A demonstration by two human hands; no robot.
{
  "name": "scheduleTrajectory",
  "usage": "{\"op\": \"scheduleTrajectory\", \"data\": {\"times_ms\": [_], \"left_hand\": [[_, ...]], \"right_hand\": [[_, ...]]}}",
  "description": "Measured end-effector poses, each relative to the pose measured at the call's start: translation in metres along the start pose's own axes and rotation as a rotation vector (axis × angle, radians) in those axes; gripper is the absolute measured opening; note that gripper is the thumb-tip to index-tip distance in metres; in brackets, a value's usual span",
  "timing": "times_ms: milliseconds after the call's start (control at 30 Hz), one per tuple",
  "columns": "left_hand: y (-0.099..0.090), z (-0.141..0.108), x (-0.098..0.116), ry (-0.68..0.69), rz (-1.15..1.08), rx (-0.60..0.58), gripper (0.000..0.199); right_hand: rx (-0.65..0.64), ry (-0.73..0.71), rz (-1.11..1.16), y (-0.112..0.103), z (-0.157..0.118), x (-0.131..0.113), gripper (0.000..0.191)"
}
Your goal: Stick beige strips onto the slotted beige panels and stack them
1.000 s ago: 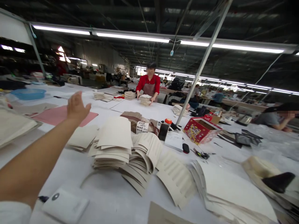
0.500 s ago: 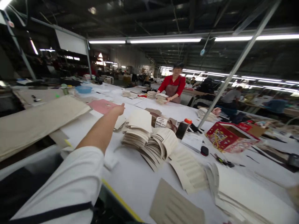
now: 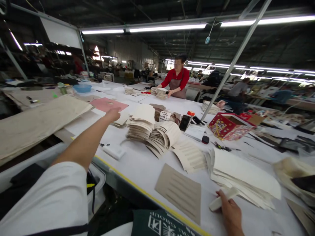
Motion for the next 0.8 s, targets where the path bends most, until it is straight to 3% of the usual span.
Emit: {"op": "scheduleTrajectory", "data": {"times_ms": [133,300,433,533,600,733,800], "left_hand": [[0.026,-0.095,-0.004,-0.056,-0.062,0.051,0.037],[0.102,-0.234,0.045,0.108,-0.52,-0.019,0.031],[0.166,-0.307,0.079,0.145,-0.692,-0.209,0.027],[0.189,-0.327,0.093,0.192,-0.728,-0.306,0.025],[0.194,-0.327,0.092,0.189,-0.737,-0.289,0.024],[0.194,-0.31,0.068,0.065,-0.769,-0.182,0.023],[0.183,-0.289,0.047,-0.032,-0.78,-0.093,0.029]], "right_hand": [[-0.041,0.012,0.025,0.008,0.006,0.006,0.052],[-0.046,-0.002,0.061,0.009,0.008,0.004,0.054],[-0.057,-0.023,0.064,0.005,0.001,-0.003,0.056],[-0.069,-0.033,0.096,0.002,-0.003,-0.006,0.057],[-0.067,-0.047,0.127,0.0,-0.004,-0.007,0.055],[-0.03,-0.079,0.177,-0.006,-0.004,-0.007,0.049],[-0.007,-0.077,0.176,-0.009,-0.005,-0.004,0.047]]}}
Point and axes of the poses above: each hand's wrist, its own z-axis towards the middle knuckle, its own y-axis out of the palm, x = y × z, the point moved 10 cm from there along z, towards the middle knuckle, and after that the axes turned 15 degrees about -z, right-handed, at the moved point
